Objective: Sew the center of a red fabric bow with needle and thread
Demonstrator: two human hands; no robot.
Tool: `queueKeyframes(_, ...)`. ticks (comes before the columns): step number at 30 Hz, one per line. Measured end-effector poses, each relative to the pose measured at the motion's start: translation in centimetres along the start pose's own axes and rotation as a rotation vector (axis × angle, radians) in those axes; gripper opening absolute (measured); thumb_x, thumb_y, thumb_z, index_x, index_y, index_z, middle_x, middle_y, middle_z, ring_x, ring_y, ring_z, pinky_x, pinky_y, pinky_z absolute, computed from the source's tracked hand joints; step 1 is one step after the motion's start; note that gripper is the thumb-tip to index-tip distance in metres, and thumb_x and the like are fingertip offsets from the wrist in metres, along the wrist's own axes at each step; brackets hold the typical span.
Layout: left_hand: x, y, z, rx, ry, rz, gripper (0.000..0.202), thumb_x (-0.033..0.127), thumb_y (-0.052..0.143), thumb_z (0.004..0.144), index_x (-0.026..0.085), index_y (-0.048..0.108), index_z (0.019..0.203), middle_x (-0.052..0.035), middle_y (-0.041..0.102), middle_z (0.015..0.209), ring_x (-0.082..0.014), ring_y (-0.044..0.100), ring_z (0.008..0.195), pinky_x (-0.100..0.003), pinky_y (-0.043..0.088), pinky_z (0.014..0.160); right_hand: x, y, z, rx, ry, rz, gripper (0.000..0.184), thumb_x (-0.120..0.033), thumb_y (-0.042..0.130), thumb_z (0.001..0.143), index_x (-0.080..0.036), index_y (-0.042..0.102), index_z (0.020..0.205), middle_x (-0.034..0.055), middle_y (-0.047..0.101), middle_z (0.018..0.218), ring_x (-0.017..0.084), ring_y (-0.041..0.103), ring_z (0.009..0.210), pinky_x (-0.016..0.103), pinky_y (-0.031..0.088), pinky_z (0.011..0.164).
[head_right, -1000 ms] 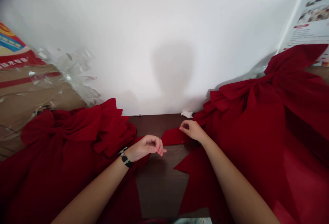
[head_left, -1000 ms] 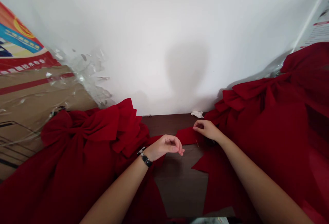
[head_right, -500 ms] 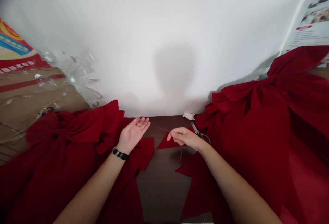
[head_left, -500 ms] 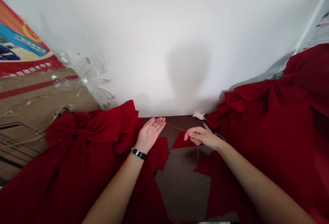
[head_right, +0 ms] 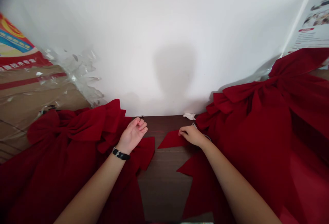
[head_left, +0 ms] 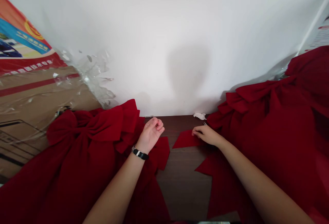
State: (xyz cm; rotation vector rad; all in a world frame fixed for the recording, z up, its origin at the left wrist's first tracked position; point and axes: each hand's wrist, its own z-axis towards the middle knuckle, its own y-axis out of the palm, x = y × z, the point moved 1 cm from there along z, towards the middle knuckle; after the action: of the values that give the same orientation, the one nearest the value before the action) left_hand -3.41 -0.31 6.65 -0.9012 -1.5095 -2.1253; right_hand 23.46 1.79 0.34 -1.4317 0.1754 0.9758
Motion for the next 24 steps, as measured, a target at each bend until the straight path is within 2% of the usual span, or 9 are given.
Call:
queueKeyframes(5,-1.0,-0.4,0.0,0.143,-0.027,0.212,0.025,0.023,0.084,0.057,0.012,0.071,0.076,-0.0044,0.070,0.077,-0.0054,0.052,0.062,-0.017,0.036,0.054,-0.4,0.4,0.2,0.033,-0.062,-0.207,0.021,-0.010,0.049,0.087,-0.015,0.068,0.078,0.0089,0.064,0.085,0.023,0.055,0.088,0.035,0.040,0.085)
queueKeyframes(8,-1.9,-0.3,-0.3,0.148,-0.058,0.367,0.021,0.024,0.082,0.061,0.015,0.072,0.078,-0.0055,0.073,0.083,-0.0082,0.057,0.069,-0.019,0.038,0.060,-0.9,0.3,0.0,0.078,-0.066,-0.278,0.017,-0.008,0.053,0.083,-0.015,0.069,0.083,0.0104,0.063,0.090,0.026,0.052,0.095,0.040,0.039,0.089)
queueKeyframes(10,-2.6,-0.1,-0.6,0.133,-0.078,0.472,0.021,0.026,0.079,0.066,0.016,0.072,0.083,-0.0051,0.074,0.084,-0.0101,0.061,0.074,-0.020,0.039,0.063,-1.5,0.3,-0.2,0.112,-0.068,-0.303,0.021,-0.004,0.054,0.080,-0.015,0.068,0.091,0.0108,0.063,0.099,0.027,0.051,0.100,0.043,0.038,0.093)
queueKeyframes(12,-3.2,0.2,-1.0,0.108,-0.101,0.560,0.025,0.028,0.076,0.070,0.018,0.069,0.093,-0.0048,0.075,0.085,-0.0130,0.064,0.083,-0.021,0.040,0.069,-2.5,0.4,-0.4,0.170,-0.113,-0.262,0.026,-0.003,0.052,0.080,-0.016,0.066,0.098,0.0102,0.062,0.105,0.026,0.051,0.104,0.042,0.039,0.095)
queueKeyframes(15,-3.9,0.6,-1.4,0.047,-0.105,0.650,0.032,0.030,0.073,0.074,0.019,0.062,0.103,-0.0048,0.076,0.085,-0.0166,0.067,0.090,-0.025,0.042,0.077,-4.3,0.7,-0.6,0.273,-0.219,-0.054,0.020,-0.012,0.052,0.086,-0.018,0.064,0.101,0.0082,0.063,0.105,0.022,0.055,0.101,0.038,0.042,0.093)
queueKeyframes(19,-4.4,0.9,-1.7,-0.009,-0.147,0.719,0.034,0.031,0.073,0.075,0.020,0.053,0.100,-0.0051,0.076,0.084,-0.0165,0.068,0.081,-0.025,0.041,0.072,-5.7,1.0,-0.8,0.320,-0.270,0.151,0.017,-0.025,0.054,0.091,-0.020,0.064,0.104,0.0074,0.064,0.103,0.021,0.057,0.100,0.037,0.044,0.091)
queueKeyframes(22,-4.7,0.9,-1.7,-0.049,-0.189,0.748,0.035,0.032,0.073,0.075,0.020,0.046,0.093,-0.0060,0.076,0.083,-0.0166,0.068,0.076,-0.024,0.038,0.065,-5.6,0.9,-0.9,0.336,-0.294,0.152,0.018,-0.031,0.054,0.092,-0.021,0.065,0.103,0.0083,0.063,0.102,0.022,0.057,0.100,0.038,0.043,0.091)
queueKeyframes(24,-4.8,0.8,-1.8,-0.078,-0.215,0.750,0.035,0.033,0.072,0.075,0.020,0.043,0.088,-0.0069,0.076,0.084,-0.0178,0.069,0.079,-0.024,0.039,0.065,-5.3,0.7,-0.9,0.331,-0.311,0.128,0.019,-0.034,0.054,0.093,-0.022,0.067,0.100,0.0081,0.063,0.100,0.022,0.057,0.098,0.038,0.043,0.090)
